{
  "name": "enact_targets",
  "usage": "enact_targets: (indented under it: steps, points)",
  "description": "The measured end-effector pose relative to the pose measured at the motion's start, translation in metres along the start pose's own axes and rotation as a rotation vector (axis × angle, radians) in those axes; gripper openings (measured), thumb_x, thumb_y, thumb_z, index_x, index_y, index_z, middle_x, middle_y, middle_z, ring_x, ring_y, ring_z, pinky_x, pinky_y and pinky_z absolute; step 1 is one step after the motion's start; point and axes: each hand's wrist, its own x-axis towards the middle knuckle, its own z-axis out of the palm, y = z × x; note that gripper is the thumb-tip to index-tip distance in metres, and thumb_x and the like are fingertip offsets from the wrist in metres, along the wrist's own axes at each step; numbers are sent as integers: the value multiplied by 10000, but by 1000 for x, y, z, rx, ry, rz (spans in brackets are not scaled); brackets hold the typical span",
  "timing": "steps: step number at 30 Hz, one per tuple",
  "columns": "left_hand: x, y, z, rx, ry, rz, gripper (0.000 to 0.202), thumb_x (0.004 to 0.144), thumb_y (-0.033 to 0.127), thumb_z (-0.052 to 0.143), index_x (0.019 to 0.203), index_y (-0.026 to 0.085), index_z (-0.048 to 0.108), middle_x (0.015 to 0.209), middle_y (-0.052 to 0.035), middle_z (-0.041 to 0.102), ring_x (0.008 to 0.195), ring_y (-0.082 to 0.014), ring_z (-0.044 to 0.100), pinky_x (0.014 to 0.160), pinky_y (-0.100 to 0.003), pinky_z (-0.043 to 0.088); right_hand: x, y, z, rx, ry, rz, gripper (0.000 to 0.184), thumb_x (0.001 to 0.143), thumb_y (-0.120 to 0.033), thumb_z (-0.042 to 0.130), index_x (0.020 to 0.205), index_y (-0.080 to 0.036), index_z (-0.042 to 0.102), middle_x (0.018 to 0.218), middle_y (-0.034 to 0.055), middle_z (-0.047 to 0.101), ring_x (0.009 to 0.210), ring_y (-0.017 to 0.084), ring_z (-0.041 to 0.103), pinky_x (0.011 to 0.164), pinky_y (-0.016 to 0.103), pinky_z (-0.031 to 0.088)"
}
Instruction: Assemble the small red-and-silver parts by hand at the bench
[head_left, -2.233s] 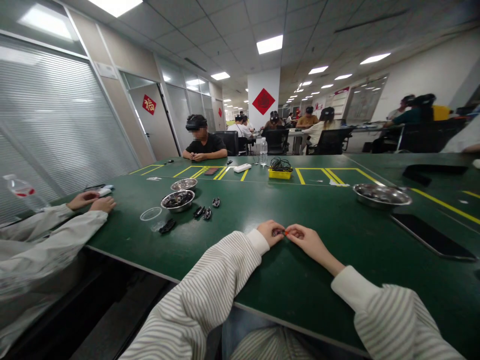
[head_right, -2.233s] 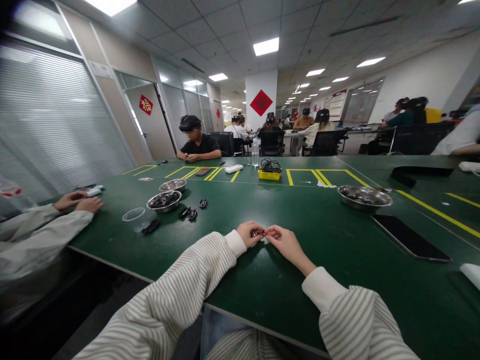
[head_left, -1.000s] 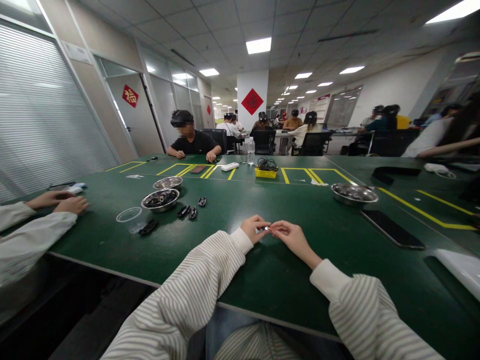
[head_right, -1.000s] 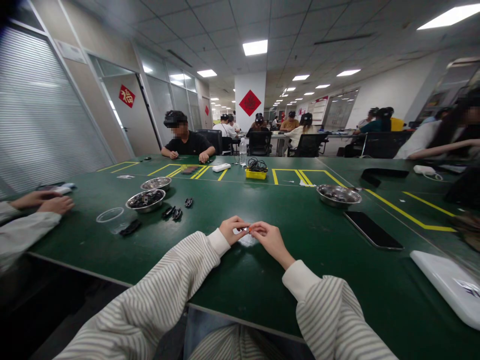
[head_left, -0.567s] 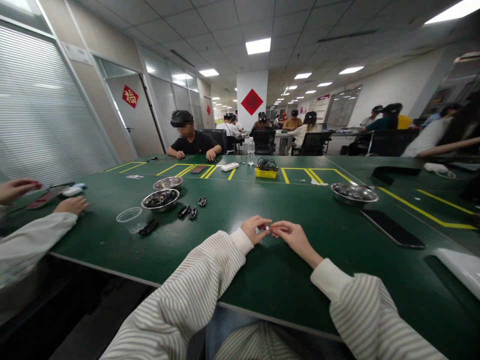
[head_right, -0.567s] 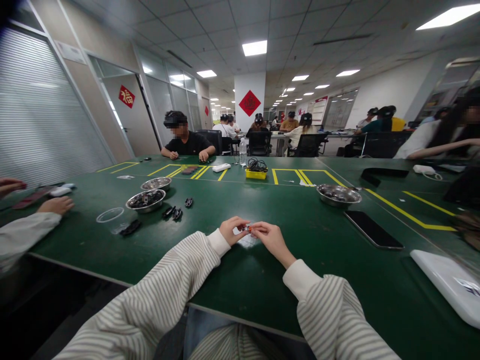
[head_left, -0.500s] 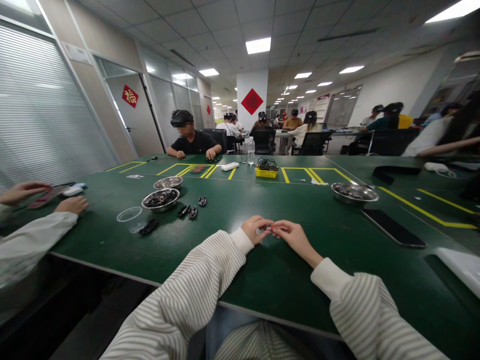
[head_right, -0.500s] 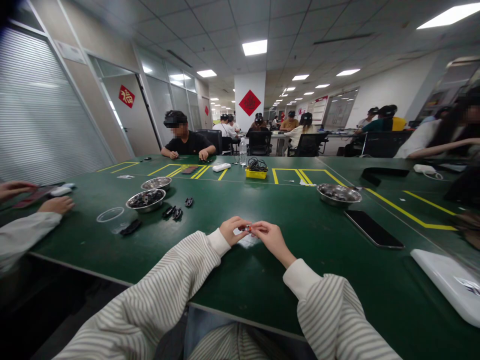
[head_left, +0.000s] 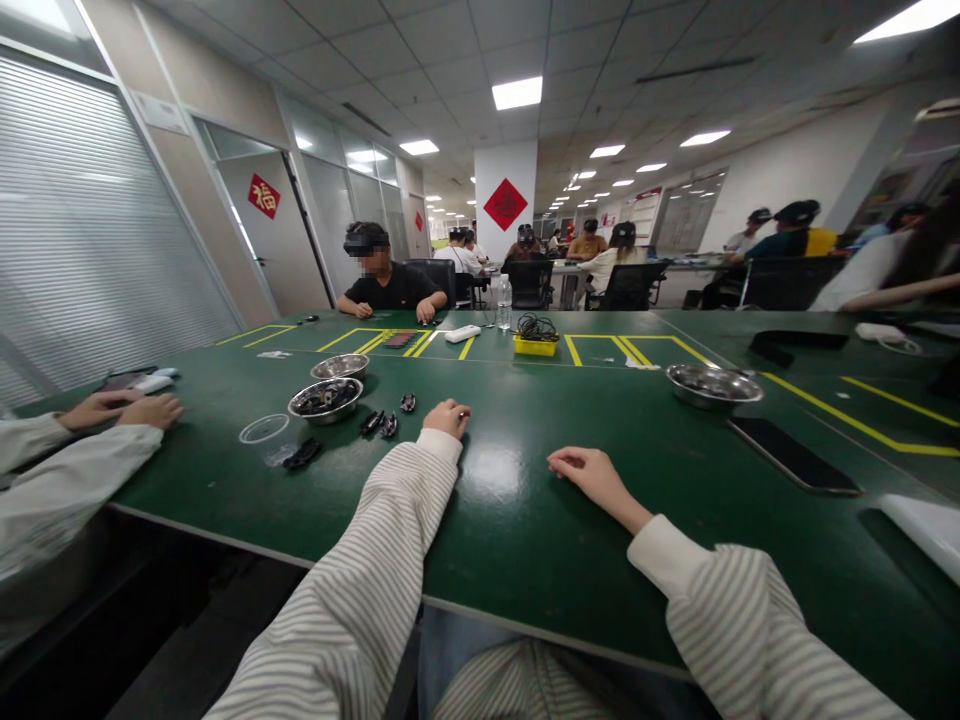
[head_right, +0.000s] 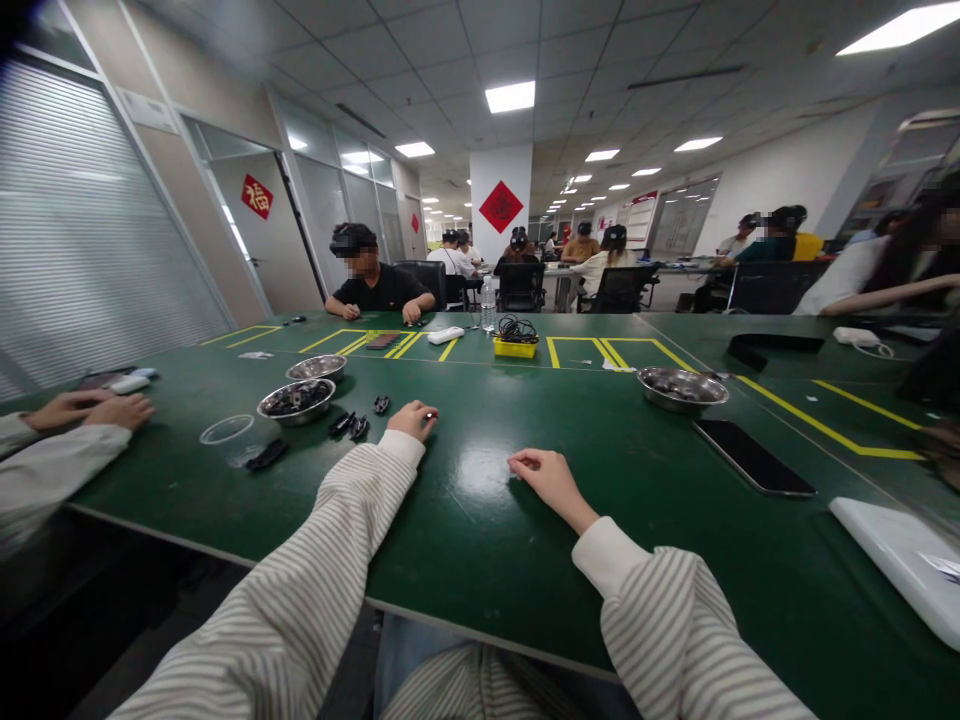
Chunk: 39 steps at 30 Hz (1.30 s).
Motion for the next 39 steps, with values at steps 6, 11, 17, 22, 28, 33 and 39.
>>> enact_targets:
  steps: [6,11,17,22,28,33,39]
  points:
    - [3,-38,-4,3,-115,-240,172,717,216,536,865,176,615,781,-39,507,791,-176,476,649,-264,371,0,-2,0,0,-33,-16,234,687,-327,493,746,-148,633,640,40,645,581,147,588,577,238,433]
    - [2,-34,0,2,-116,-261,129,692,220,555,794,175,619,744,-42,514,760,-176,492,644,-270,376,0,-3,0,3,-45,-26,226,690,-318,496,751,-145,628,641,41,642,582,144,585,577,236,430]
    - [-1,-26,-6,15,-50,-267,361,676,183,546,1034,160,510,861,-68,533,815,-195,488,703,-299,381,-1,-4,1,12,-52,-18,206,688,-290,497,758,-143,623,635,39,639,586,143,585,584,234,431]
    - [-5,9,1,-158,-52,12,298,683,222,534,975,157,531,781,-37,549,790,-164,490,740,-274,384,0,-4,1,-12,-53,-16,216,692,-299,491,749,-140,625,629,41,640,588,147,585,583,236,428]
    - [-28,74,19,-411,-281,605,200,692,258,536,870,178,579,756,-21,562,751,-136,486,740,-255,371,-1,-7,0,-50,-46,-23,207,691,-296,491,742,-149,628,625,33,640,568,140,577,569,231,423]
    - [-27,79,19,-473,-297,621,329,668,342,564,955,182,548,801,-18,564,784,-140,475,773,-267,361,-1,-9,-1,-59,-37,-27,198,687,-281,487,733,-149,628,628,32,640,536,131,569,550,226,423]
    - [8,8,26,-102,46,-118,317,661,255,574,970,192,547,1093,-65,459,1045,-252,306,872,-375,283,-2,-7,0,-12,-39,-9,216,688,-289,489,754,-134,624,631,46,643,539,135,573,546,230,434]
